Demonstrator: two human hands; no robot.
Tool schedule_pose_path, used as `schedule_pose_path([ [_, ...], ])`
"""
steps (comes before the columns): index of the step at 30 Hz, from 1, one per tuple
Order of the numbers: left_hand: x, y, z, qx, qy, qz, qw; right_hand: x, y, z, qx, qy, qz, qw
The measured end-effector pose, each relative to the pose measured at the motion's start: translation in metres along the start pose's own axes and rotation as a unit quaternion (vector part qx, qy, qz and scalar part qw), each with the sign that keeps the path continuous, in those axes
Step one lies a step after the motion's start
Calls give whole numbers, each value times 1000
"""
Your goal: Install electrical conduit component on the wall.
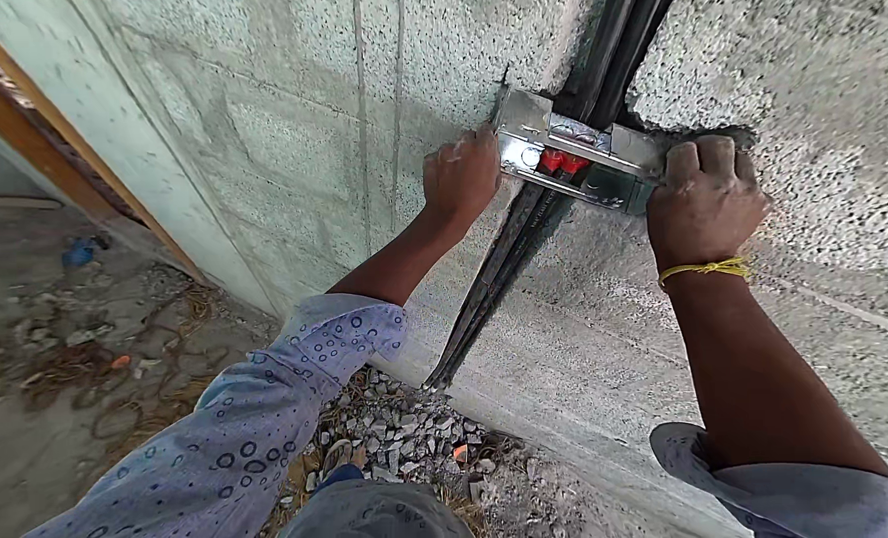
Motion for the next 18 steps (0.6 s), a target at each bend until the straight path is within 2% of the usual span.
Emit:
schedule_pose_path([
  [2, 0, -2, 1, -1, -3, -17, 1000, -1, -1, 1, 4, 2, -10, 1000],
  [7, -4, -1, -2, 13, 1, 24, 1000, -6, 1, 1, 24, 15, -6, 1000],
  [9, -7, 3, -6, 31, 27, 35, 999, -12, 0, 0, 13, 23, -19, 999],
  [12, -18, 32, -10, 59, 100, 11, 993, -14, -1, -2, -6, 27, -48, 998],
  [14, -34, 62, 10, 13, 162, -10, 987, -11, -3, -3, -15, 33, -67, 997],
  [15, -43, 73, 24, -22, 182, -45, 982, -10, -5, -5, -17, 38, -74, 996],
  [18, -53, 81, 61, -102, 172, -104, 974, -14, -4, -6, -2, 58, -71, 996],
])
Point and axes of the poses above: each hand's wrist, its own y-axis away from the middle knuckle, its own x-axis out of the back of the hand, z = x × y, the point moved 10 cm from there along -y, towards the middle knuckle, and after that the axes turned 5 degrees about -y, right-handed, at the moved point
